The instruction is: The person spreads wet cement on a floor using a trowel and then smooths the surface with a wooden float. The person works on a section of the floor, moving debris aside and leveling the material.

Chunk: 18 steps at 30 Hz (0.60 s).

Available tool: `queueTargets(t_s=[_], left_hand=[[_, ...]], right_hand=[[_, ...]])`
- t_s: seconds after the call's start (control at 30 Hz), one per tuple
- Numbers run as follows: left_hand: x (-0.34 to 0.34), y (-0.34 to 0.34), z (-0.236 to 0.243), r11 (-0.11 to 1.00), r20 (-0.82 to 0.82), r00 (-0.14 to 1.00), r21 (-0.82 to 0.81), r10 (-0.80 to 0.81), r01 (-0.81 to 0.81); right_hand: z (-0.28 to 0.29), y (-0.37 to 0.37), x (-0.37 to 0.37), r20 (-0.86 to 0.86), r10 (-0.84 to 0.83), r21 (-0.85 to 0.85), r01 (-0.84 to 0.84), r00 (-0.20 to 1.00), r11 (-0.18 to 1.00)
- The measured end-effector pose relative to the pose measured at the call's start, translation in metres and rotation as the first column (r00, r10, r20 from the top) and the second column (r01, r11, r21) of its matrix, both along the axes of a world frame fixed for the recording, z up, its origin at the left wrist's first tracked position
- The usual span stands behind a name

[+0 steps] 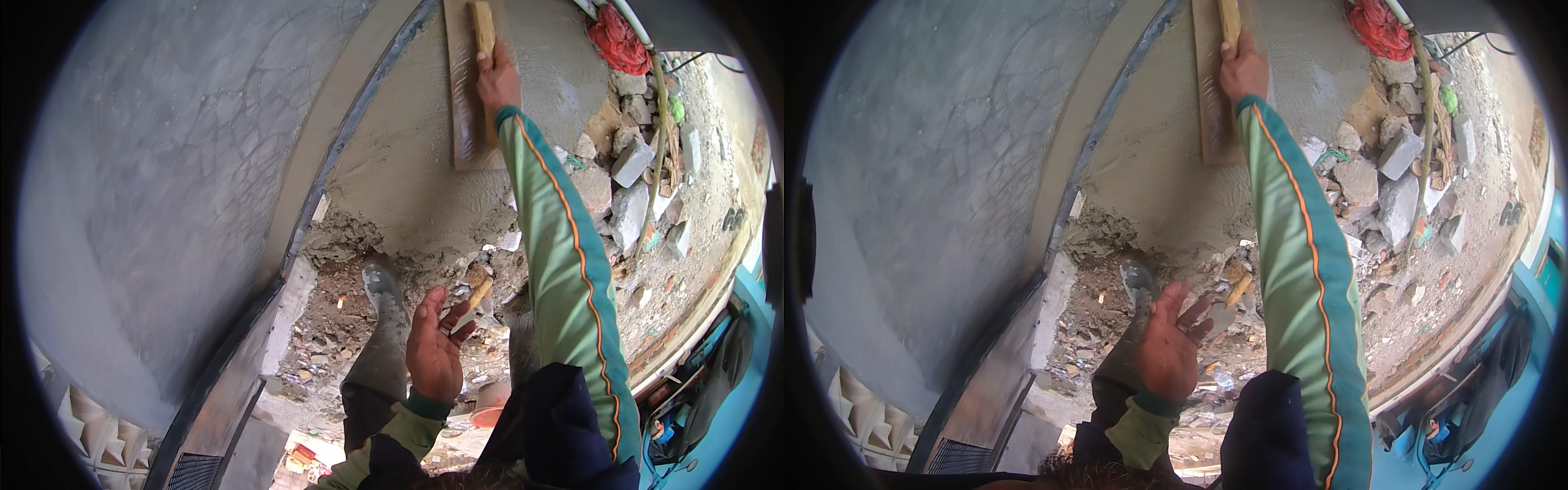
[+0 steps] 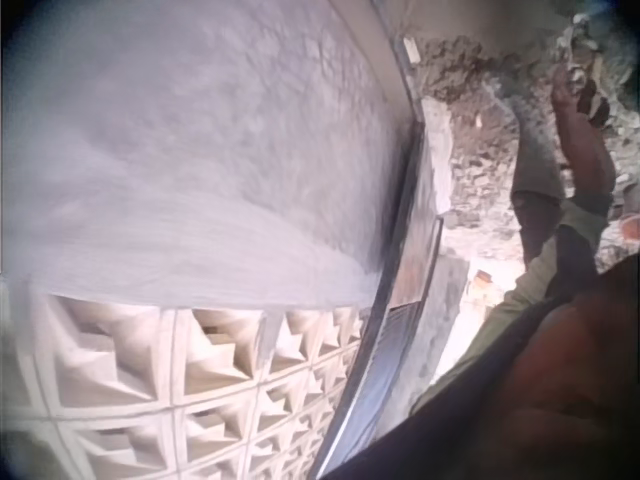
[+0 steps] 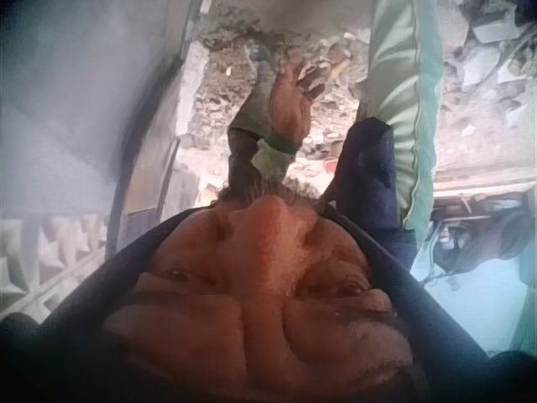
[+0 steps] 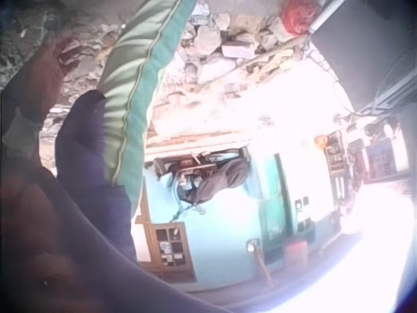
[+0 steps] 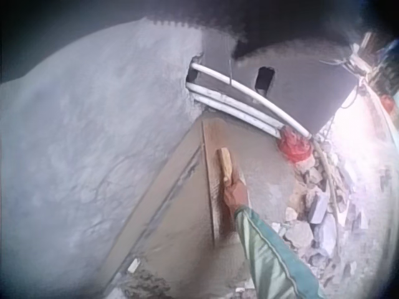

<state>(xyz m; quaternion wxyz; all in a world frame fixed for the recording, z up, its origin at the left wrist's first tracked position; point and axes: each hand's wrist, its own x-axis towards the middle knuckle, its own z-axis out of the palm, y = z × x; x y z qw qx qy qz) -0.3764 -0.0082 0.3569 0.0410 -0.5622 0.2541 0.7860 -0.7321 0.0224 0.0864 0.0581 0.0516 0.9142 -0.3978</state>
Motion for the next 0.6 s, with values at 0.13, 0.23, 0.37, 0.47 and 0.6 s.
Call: queueTargets(t_s=[0.13, 0.23, 0.37, 0.47, 0.6], left_hand=[[0.005, -0.001, -0.005, 0.999, 0.017, 1.0, 0.049, -0.013, 0.012], [0.004, -0.006, -0.004, 0.997, 0.063, 0.997, 0.06, 0.034, -0.038], [-0.011, -0.013, 0.0, 0.998, 0.017, 0.998, 0.044, 0.054, -0.055], [-0.014, -0.011, -0.002, 0.997, -0.002, 0.999, 0.057, 0.047, -0.046], [-0.012, -0.014, -0.002, 0.996, 0.025, 0.999, 0.081, 0.042, -0.044]], right_hand=[[-0.009, 0.021, -0.008, -0.079, 0.022, -0.002, -0.022, 0.997, 1.0], [0.004, 0.04, 0.071, 0.101, 0.006, 0.042, -0.011, 0.995, 0.999], [0.037, 0.088, 0.205, 0.344, -0.016, -0.095, 0.052, 0.939, 0.994], [0.058, 0.12, 0.251, 0.383, -0.035, -0.221, 0.128, 0.923, 0.967], [0.04, 0.086, 0.149, 0.135, 0.001, -0.1, 0.013, 0.991, 0.995]])
